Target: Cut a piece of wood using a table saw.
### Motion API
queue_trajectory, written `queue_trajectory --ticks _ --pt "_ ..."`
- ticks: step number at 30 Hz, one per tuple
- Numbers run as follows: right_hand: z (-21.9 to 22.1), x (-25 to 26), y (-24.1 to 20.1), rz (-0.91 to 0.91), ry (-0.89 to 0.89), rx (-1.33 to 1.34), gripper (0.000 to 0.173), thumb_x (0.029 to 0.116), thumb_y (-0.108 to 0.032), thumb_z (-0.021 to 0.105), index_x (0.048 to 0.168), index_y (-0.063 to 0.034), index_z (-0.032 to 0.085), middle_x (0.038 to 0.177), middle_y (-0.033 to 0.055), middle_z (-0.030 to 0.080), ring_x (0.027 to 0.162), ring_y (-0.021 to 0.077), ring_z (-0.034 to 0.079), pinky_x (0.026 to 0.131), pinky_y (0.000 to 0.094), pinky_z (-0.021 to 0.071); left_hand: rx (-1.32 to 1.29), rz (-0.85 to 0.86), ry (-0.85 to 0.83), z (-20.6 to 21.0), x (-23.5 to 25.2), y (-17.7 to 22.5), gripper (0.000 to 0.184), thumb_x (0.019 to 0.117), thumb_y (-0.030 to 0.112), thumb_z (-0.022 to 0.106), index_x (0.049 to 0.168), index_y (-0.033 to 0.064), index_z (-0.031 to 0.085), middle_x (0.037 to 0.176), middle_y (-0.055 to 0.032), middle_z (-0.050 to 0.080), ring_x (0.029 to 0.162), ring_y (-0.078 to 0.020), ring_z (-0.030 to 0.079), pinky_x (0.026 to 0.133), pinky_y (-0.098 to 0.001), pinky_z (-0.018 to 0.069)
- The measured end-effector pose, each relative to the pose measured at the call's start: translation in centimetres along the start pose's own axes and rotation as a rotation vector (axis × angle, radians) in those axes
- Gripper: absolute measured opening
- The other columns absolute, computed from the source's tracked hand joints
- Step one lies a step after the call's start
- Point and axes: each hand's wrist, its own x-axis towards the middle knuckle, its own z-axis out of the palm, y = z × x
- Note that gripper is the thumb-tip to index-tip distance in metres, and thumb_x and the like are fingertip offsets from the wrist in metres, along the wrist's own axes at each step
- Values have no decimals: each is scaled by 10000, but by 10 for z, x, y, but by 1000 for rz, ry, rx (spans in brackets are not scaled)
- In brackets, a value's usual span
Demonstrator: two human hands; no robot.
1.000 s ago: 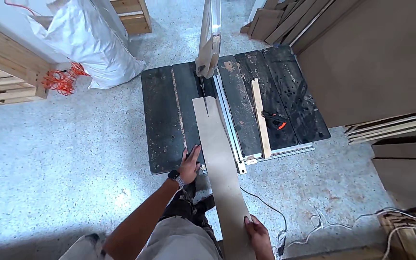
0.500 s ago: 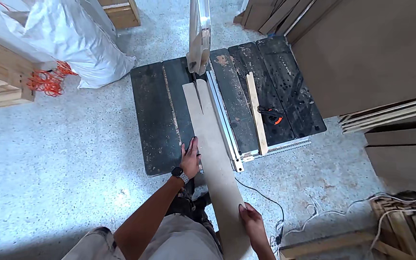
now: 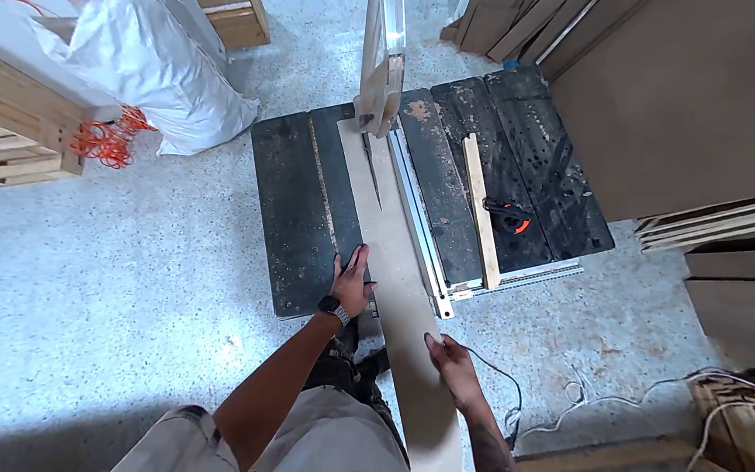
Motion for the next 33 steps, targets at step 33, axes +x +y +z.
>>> queue_trajectory --ticks 33 --pt "32 9 -20 52 328 -254 435 966 -464 690 753 -88 738 636 59 651 583 196 620 583 450 525 48 104 -9 13 -14 -9 1016 990 524 608 1644 13 21 1740 -108 -23 1606 -217 -56 1284 -542 -34"
